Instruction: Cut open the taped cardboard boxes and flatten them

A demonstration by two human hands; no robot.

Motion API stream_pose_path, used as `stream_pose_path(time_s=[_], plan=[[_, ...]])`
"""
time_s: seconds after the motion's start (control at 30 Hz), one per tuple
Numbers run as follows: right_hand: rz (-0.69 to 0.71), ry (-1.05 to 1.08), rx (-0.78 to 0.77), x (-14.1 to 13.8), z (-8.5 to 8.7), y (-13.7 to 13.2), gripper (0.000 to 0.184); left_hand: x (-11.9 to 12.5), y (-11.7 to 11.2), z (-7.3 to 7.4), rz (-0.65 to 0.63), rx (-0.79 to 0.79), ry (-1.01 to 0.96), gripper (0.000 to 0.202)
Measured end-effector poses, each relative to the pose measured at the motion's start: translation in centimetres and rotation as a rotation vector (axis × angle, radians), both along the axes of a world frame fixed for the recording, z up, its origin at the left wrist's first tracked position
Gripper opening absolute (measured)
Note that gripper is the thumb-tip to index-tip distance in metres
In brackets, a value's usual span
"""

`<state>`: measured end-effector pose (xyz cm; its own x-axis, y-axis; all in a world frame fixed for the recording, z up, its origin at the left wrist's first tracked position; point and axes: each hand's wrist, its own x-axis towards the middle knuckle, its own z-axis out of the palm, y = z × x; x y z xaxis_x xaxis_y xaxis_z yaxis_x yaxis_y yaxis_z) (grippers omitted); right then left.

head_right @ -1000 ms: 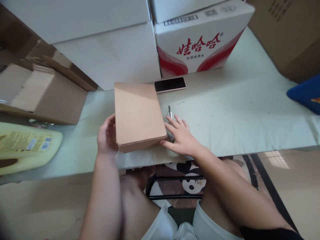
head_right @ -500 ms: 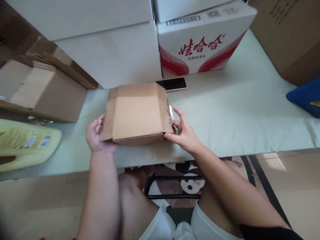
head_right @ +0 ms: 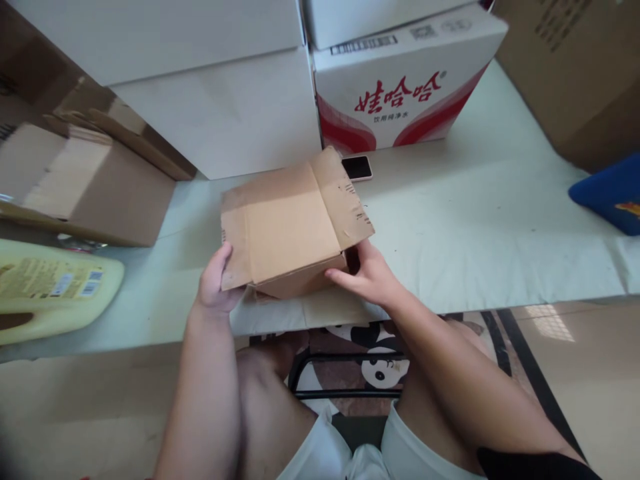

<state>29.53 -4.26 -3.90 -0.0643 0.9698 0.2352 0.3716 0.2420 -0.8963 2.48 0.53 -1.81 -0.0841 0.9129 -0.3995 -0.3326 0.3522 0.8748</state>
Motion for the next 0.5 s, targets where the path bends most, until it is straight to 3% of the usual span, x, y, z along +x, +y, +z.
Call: stream_pose_path(time_s=[0.07,0.13,0.2,0.3,0.4,0.5], plan=[[-0.138,0.026,0.015,0.2,0.0,0.1,0.069,-0.2,0.1,-0.1,0.045,-0.025,0.051,0.035],[-0.241,0.101,0.016,0.4,0.1,0.1,0.059,-0.4,0.0,-0.2,0.044,-0.034,0.095,0.037],[-0.247,0.249,-0.037,0.5,0.1,0.1,0.044,-0.4,-0.1,-0.3,0.014,-0.041,0.129,0.040],[-0.236,0.435,-0.153,0.5,0.0,0.2,0.042,-0.6,0.5,-0.7,0.036,0.036,0.251,0.038],[-0.262,0.519,-0.145,0.4,0.0,0.1,0.035,-1.2,1.7,-1.1,0.129,0.186,0.476,0.031],[-0.224,0.617,-0.143,0.4,0.7,-0.1,0.037,-1.3,1.8,-0.9,0.108,0.304,0.563,0.026]])
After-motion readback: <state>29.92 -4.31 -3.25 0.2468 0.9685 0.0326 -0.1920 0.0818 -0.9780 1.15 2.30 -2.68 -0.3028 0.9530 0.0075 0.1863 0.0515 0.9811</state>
